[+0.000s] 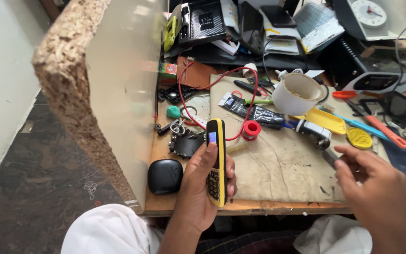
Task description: The person repairs a feature phone at a cluttered workbench. They apply adhesive from a tube to the phone, press the keypad buttons to test it, pry open the yellow housing, and separate the keypad and internal components from the case.
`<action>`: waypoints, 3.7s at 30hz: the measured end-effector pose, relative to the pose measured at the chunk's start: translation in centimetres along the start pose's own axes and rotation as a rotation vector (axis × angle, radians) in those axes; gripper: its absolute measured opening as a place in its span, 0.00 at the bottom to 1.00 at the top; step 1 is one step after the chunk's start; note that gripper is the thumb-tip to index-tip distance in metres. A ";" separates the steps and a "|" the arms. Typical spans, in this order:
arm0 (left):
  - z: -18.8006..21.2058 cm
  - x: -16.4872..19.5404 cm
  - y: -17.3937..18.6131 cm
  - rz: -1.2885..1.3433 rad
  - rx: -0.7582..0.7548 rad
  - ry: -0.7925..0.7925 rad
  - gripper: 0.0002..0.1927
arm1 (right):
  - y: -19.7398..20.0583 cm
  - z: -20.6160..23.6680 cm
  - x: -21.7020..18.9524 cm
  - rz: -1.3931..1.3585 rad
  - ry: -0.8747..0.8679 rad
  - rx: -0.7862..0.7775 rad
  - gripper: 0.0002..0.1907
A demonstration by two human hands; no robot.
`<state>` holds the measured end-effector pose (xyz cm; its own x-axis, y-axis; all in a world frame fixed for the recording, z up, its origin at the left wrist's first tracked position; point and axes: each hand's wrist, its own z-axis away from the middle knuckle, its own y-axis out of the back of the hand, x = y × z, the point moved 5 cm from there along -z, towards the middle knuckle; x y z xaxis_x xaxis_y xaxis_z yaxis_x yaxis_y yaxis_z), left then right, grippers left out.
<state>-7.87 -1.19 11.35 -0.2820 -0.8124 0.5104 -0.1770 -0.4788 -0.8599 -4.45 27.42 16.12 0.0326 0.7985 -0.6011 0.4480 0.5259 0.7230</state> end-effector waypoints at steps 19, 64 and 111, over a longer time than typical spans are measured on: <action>1.3 -1.6 0.8 -0.127 -0.205 -0.137 0.28 | -7.6 7.8 -10.8 -1.023 -0.176 -0.215 0.10; 1.5 -1.7 -1.2 -0.357 -0.213 -0.080 0.43 | -7.8 6.8 -10.3 -1.176 -0.166 -0.499 0.06; 0.5 -2.5 -2.4 -0.538 0.432 -0.598 0.24 | -5.3 10.7 -12.3 -0.241 0.377 0.163 0.08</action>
<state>-6.23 1.83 12.12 0.2933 -0.4231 0.8573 0.2593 -0.8279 -0.4973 2.28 11.68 16.01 -0.4029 0.7255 -0.5579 0.5378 0.6809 0.4971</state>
